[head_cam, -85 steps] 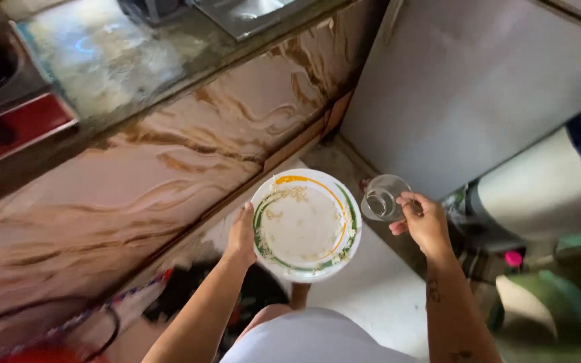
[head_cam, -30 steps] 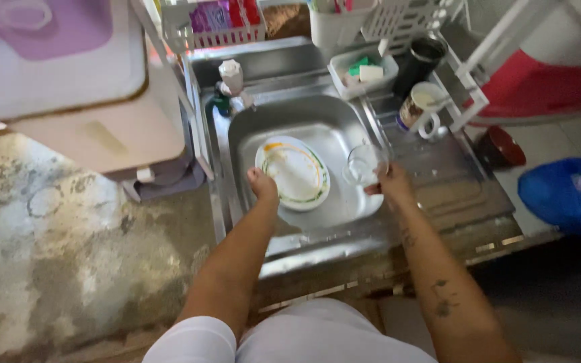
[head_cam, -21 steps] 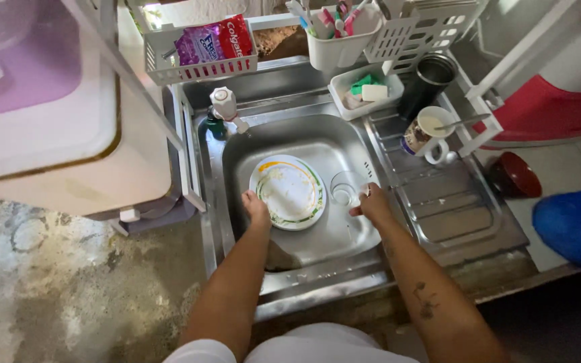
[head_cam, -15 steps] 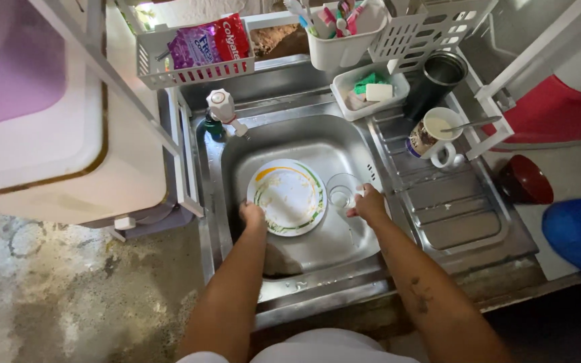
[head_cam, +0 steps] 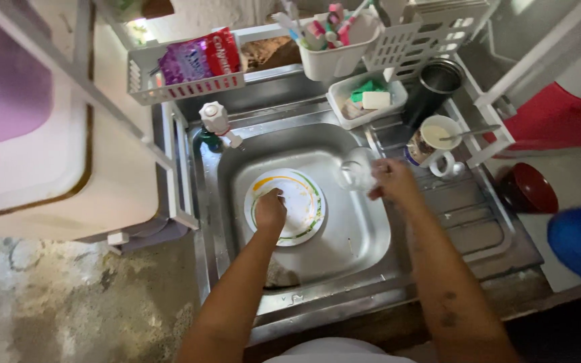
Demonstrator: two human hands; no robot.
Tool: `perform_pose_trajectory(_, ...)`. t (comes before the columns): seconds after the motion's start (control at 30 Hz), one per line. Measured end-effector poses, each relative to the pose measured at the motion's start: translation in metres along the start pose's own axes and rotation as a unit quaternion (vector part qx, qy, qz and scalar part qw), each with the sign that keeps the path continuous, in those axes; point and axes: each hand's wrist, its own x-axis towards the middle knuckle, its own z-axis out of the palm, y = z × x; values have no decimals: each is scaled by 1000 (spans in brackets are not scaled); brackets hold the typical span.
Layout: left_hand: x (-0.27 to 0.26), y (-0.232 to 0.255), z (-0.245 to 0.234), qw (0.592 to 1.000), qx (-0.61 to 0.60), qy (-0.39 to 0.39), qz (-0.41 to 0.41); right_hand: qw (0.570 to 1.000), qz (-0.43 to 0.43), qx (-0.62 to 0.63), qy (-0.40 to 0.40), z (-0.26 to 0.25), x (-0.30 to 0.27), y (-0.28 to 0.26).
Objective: Clear leftover food, gather dirty dishes, take them to the sink, and wipe down the dining table.
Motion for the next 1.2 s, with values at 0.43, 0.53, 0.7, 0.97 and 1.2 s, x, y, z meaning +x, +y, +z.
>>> perform_pose_trajectory(0.43, -42, 171, 27, 966, 28, -195, 169, 988, 25, -34, 146, -172, -101, -22)
perform_pose_trajectory(0.53, -69, 218, 15, 941, 21, -260, 214, 977, 19, -81, 198, -185, -102, -5)
perform_pose_trajectory(0.7, -75, 198, 99, 931, -141, -230, 246, 982, -23, -25, 186, -201, -90, 31)
perform_pose_trajectory(0.97, -102, 227, 44, 928, -219, -216, 211, 939, -103, -174, 279, -166, -156, -25)
perform_pose_trajectory(1.2, -109, 155, 50, 859, 145, 64, 486, 901, -297, -285, 138, -75, -167, 55)
